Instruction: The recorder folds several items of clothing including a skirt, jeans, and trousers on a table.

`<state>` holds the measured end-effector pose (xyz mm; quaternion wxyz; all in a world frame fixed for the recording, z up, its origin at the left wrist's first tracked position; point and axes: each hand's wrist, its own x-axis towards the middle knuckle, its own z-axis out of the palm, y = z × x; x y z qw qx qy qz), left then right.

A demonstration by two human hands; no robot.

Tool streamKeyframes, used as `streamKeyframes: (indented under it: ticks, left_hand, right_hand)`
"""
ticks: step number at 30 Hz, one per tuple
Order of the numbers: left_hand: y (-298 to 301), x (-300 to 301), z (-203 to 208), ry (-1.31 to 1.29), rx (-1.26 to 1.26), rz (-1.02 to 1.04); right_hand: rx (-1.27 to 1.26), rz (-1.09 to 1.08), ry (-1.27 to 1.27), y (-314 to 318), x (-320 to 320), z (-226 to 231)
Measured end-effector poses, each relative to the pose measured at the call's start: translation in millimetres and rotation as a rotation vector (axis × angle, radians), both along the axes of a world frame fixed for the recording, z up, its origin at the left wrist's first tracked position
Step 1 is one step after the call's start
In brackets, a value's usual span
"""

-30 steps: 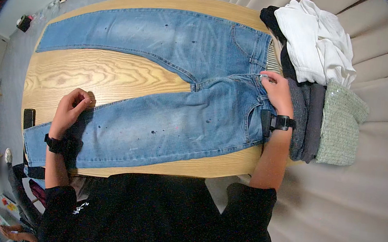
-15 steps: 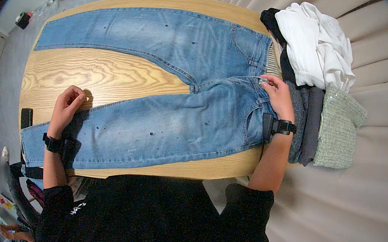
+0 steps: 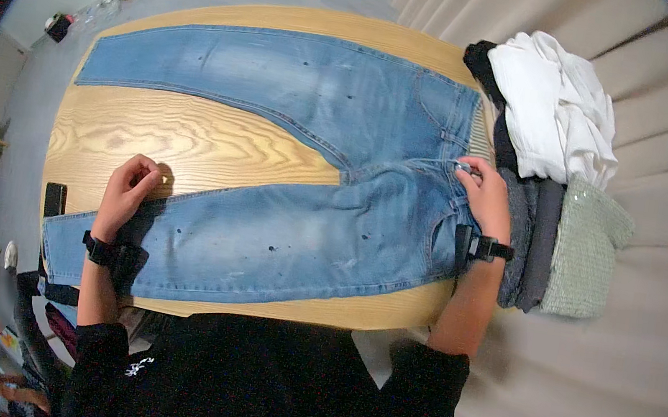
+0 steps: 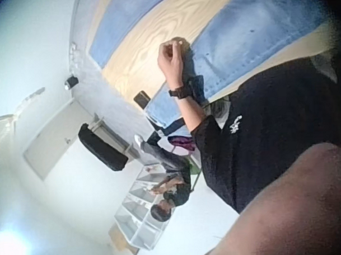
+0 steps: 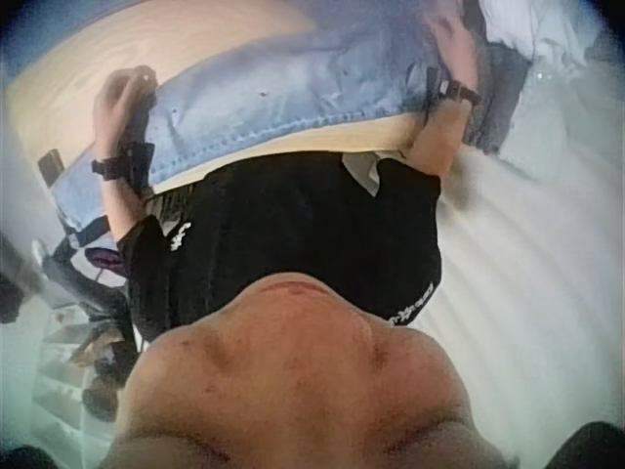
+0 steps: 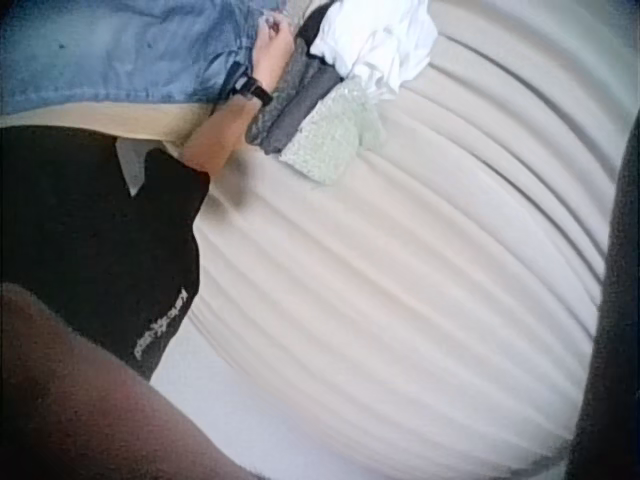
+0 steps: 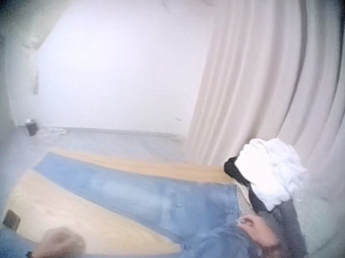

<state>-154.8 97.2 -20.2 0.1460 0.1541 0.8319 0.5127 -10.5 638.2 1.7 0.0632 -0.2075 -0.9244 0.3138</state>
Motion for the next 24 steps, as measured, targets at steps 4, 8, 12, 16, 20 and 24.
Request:
streamKeyframes:
  ticks: [4, 8, 12, 16, 20, 24]
  left_hand:
    - [0.8, -4.0, -1.7, -0.024, -0.024, -0.004]
    - [1.0, -2.6, 3.3, -0.030, 0.004, 0.014]
    - [-5.0, -3.6, -2.4, 0.010, 0.019, 0.028]
    - [3.4, 4.4, 16.6, 0.066, -0.130, -0.066]
    - [-5.5, 14.7, 26.6, 0.050, -0.218, -0.151]
    - [-7.6, 16.3, 25.6, 0.089, -0.225, -0.191]
  right_hand:
    - [0.051, -0.032, 0.096, -0.5, 1.1, -10.3]
    - [0.220, -0.064, 0.036, -5.7, -4.3, -7.4]
    - [0.174, -0.053, 0.049, -6.4, -8.1, -11.4]
    - [0.288, -0.154, 0.083, -16.4, 1.1, -8.8]
    - [0.238, -0.111, 0.206, -23.9, 13.1, 4.3]
    - [0.285, 0.031, 0.241, -38.9, 21.2, 16.9]
